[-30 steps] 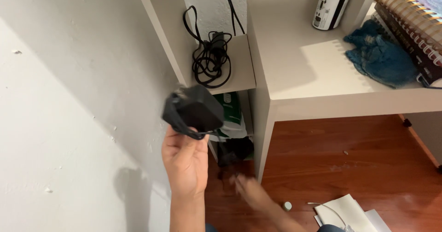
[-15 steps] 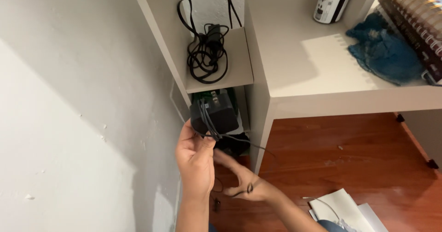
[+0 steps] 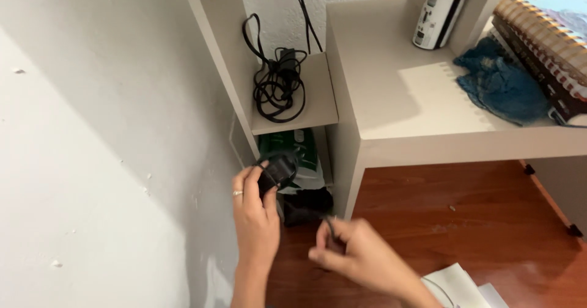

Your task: Organizing and cleaning a desk area, including handling notebooks, a printer, and power cables.

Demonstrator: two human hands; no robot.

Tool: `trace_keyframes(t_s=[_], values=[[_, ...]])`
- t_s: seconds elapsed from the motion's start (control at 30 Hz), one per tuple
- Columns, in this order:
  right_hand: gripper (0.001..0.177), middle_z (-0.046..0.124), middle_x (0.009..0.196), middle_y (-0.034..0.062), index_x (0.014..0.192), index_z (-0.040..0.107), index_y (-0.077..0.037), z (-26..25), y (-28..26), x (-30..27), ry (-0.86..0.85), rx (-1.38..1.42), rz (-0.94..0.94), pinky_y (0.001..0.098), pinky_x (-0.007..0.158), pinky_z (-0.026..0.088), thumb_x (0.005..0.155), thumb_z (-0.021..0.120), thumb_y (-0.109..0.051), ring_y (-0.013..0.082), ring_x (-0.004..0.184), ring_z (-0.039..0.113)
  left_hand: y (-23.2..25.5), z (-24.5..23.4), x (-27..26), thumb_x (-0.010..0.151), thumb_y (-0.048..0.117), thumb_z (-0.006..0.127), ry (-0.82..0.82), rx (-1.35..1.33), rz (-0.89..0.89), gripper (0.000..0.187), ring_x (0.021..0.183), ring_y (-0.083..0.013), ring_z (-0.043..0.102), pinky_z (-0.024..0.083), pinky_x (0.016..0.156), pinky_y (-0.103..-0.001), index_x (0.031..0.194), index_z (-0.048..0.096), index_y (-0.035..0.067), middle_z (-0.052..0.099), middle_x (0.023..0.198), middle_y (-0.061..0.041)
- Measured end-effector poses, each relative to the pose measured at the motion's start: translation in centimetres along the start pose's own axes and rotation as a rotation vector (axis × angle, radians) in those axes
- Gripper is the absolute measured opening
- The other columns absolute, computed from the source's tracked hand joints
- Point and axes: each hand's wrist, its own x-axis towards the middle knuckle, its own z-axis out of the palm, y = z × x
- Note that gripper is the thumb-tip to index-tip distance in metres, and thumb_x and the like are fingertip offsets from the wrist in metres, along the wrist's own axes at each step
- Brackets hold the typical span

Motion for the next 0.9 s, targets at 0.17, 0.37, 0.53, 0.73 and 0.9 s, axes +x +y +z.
trace_keyframes(t_s=[0.17,0.37,0.53,0.73,0.9], values=[[0.022,0.060,0.067,0.0016,0.083,0.064,-0.006,-3.9,-5.6,1.9,0.164,-0.250,-0.243,0.0291,0.057,0.047,0.090,0.076,-0.024,0.0092,0.062,0.053,-1.5,-2.4,-1.1,0.087,0.000,0.070,-0.406,-0.189,-0.221,0.039,0.117,-0.0264,0.061,0.049,0.099,-0.038,0.125,0.064,-0.002,0.062,0.123,-0.011],[0.013,0.061,0.082,-0.0019,0.095,0.063,-0.006,-3.4,-1.9,6.4,0.128,0.130,-0.408,0.0255,0.068,0.048,0.098,0.069,-0.018,0.0070,0.076,0.054,-2.3,-2.2,-3.1,0.084,-0.005,0.069,-0.553,-1.077,-0.373,0.047,0.118,-0.0191,0.062,0.047,0.105,-0.034,0.131,0.063,-0.001,0.066,0.124,-0.007],[0.007,0.064,0.085,-0.0015,0.103,0.066,-0.008,0.6,-1.0,6.5,0.079,0.380,-0.368,0.0261,0.067,0.050,0.099,0.065,-0.013,0.0073,0.075,0.058,-0.8,0.2,-3.2,0.094,-0.003,0.067,-0.324,-1.450,-0.340,0.031,0.114,-0.0210,0.062,0.051,0.100,-0.036,0.125,0.061,-0.004,0.068,0.120,-0.009],[0.016,0.070,0.080,0.0079,0.103,0.066,-0.006,2.0,-1.1,3.6,0.054,-0.172,-0.170,0.0344,0.059,0.053,0.091,0.072,-0.015,0.0212,0.064,0.067,2.3,-0.1,-0.7,0.095,-0.002,0.067,0.107,-1.075,-0.196,0.037,0.112,-0.0220,0.063,0.052,0.100,-0.035,0.131,0.060,-0.001,0.065,0.123,-0.010],[0.020,0.073,0.083,0.0132,0.093,0.069,-0.004,0.0,-5.0,0.6,0.131,-0.616,-0.471,0.0402,0.063,0.056,0.089,0.076,-0.022,0.0320,0.072,0.071,1.5,-1.3,-0.5,0.092,-0.004,0.066,0.150,-0.056,0.043,0.039,0.114,-0.0212,0.063,0.056,0.094,-0.035,0.131,0.062,-0.001,0.058,0.128,-0.012]])
